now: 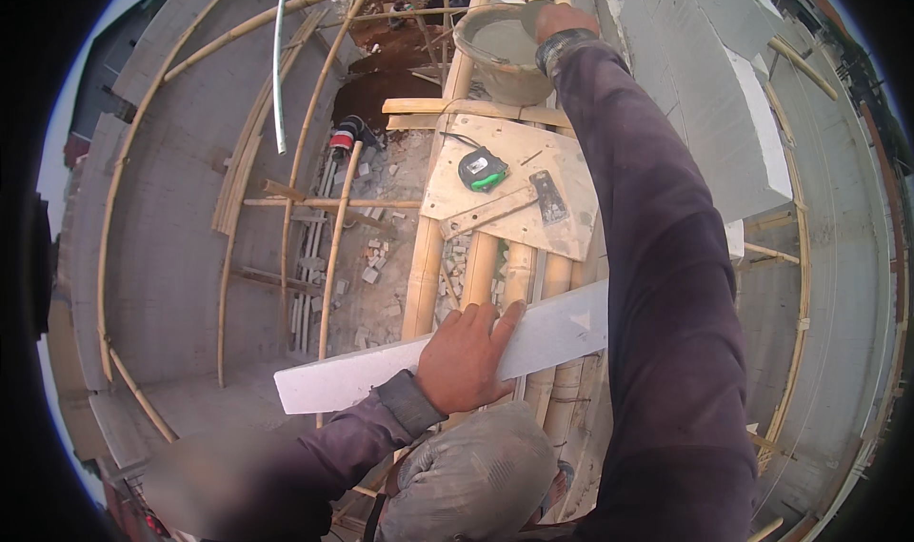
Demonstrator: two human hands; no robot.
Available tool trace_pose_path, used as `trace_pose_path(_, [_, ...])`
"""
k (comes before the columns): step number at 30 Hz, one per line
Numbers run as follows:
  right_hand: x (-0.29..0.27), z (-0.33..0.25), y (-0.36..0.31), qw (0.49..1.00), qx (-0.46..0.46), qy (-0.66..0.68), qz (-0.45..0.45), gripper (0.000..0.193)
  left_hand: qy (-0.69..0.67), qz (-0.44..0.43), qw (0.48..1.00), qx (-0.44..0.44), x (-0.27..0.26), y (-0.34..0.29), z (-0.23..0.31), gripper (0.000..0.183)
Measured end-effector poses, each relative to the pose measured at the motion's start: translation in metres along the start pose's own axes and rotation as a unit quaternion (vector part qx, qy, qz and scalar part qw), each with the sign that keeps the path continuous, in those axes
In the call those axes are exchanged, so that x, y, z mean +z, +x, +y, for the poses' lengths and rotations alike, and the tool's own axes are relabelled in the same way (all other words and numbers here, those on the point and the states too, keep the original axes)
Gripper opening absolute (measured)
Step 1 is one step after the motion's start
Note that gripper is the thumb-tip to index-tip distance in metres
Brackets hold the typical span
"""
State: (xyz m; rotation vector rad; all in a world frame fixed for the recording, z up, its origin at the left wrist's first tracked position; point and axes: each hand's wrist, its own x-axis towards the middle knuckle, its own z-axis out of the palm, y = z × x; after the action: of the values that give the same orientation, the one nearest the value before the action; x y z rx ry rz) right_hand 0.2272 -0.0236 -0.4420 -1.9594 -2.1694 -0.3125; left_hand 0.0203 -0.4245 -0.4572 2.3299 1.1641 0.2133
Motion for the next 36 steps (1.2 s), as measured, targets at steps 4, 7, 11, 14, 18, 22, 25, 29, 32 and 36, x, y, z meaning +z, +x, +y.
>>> trace_pose_path(4, [0.048,-0.031,0.039,0.997,-0.015,-0.011,-0.081,0.028,-0.020,-0.002,1.000,-0.007,0.000,0.000,-0.003,0.091])
trace_pose_path(7, [0.040,-0.005,0.053,0.962,-0.017,0.081,-0.260,0.027,-0.033,0.004,0.999,-0.005,-0.001,-0.001,-0.005,0.091])
trace_pose_path(11, [0.012,0.024,0.035,0.809,0.251,0.432,-0.311,0.023,-0.025,-0.003,1.000,-0.012,-0.003,0.000,-0.003,0.091])
trace_pose_path(14, [-0.006,0.037,0.020,0.766,0.287,0.504,-0.277,0.020,-0.025,-0.010,1.000,-0.015,-0.004,0.000,-0.001,0.090])
trace_pose_path(18, [-0.017,0.046,0.015,0.750,0.298,0.543,-0.234,0.021,-0.014,0.002,1.000,-0.009,-0.001,-0.001,0.000,0.089])
trace_pose_path(22, [-0.016,0.052,0.016,0.791,0.275,0.504,-0.210,0.020,-0.010,0.051,0.999,-0.002,0.004,-0.005,0.001,0.087])
trace_pose_path(25, [-0.011,0.055,0.016,0.782,0.280,0.510,-0.224,0.019,-0.002,0.055,0.999,-0.003,0.005,-0.006,0.000,0.089])
trace_pose_path(29, [-0.019,0.061,0.013,0.726,0.305,0.584,-0.196,0.019,-0.001,0.054,0.999,0.004,0.006,-0.007,-0.001,0.091])
trace_pose_path(32, [-0.042,0.075,-0.006,0.688,0.299,0.628,-0.206,0.019,0.002,0.057,0.998,0.008,0.007,-0.007,-0.002,0.093])
trace_pose_path(36, [-0.096,0.100,-0.068,0.619,0.262,0.696,-0.253,0.022,-0.002,0.033,0.999,0.000,0.005,-0.007,-0.002,0.092])
